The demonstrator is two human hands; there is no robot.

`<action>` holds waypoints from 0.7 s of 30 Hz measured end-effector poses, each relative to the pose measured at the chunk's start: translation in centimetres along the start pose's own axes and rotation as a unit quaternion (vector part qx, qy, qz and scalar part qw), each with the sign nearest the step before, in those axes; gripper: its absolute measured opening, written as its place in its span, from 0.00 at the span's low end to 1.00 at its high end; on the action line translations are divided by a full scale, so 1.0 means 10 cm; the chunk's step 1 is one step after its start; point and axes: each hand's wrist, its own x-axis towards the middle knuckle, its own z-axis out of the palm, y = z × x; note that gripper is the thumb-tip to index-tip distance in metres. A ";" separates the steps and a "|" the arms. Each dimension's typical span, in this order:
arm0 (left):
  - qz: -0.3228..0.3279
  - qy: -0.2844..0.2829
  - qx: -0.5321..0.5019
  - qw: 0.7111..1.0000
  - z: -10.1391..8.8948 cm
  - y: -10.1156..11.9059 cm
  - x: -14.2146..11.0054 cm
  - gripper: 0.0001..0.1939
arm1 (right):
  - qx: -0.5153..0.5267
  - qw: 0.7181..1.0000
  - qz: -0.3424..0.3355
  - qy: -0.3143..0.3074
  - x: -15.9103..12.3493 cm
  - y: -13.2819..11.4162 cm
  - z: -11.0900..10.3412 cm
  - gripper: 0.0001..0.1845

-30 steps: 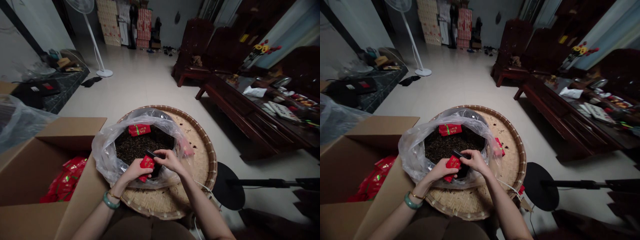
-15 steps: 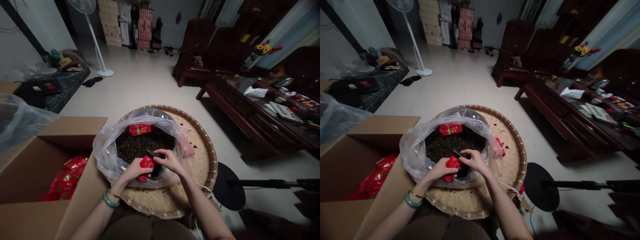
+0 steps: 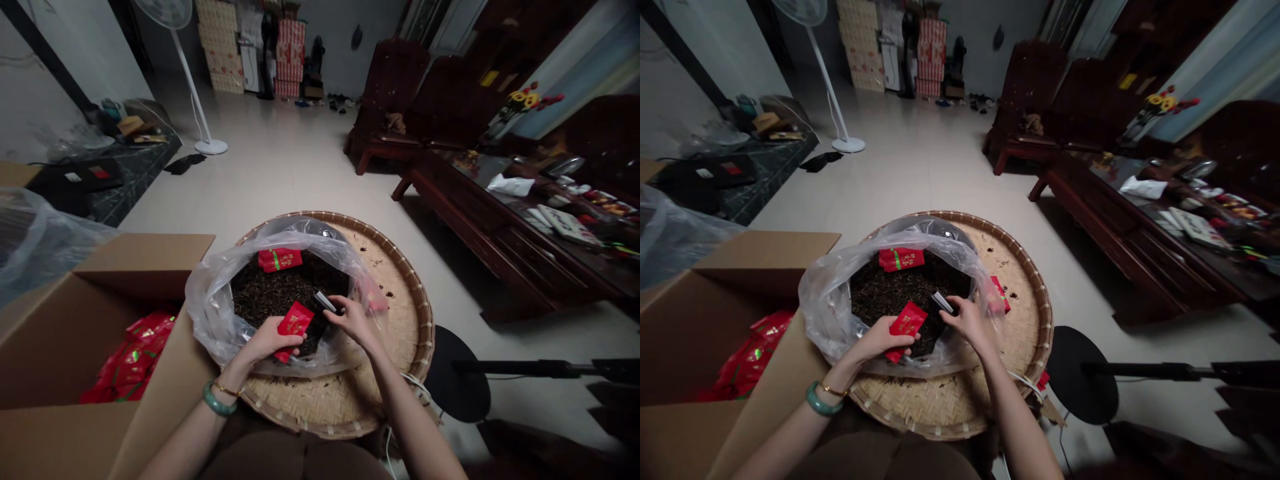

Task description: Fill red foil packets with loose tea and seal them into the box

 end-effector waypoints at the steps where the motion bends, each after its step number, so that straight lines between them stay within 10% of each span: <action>1: 0.002 -0.001 -0.001 1.000 0.00 0.00 0.00 0.24 | -0.067 0.998 0.001 -0.001 -0.02 0.02 0.00 0.19; 5: -0.007 -0.001 0.002 1.000 0.03 0.02 -0.02 0.24 | -0.202 0.979 -0.005 -0.031 -0.08 0.04 0.04 0.21; 12: 0.004 -0.015 0.012 1.000 0.10 0.05 -0.05 0.20 | -0.031 0.994 -0.108 0.015 0.04 -0.25 0.21 0.16; 21: 0.002 -0.025 0.041 0.999 0.10 0.05 -0.09 0.18 | -0.072 0.981 -0.180 -0.032 0.17 -0.37 0.53 0.20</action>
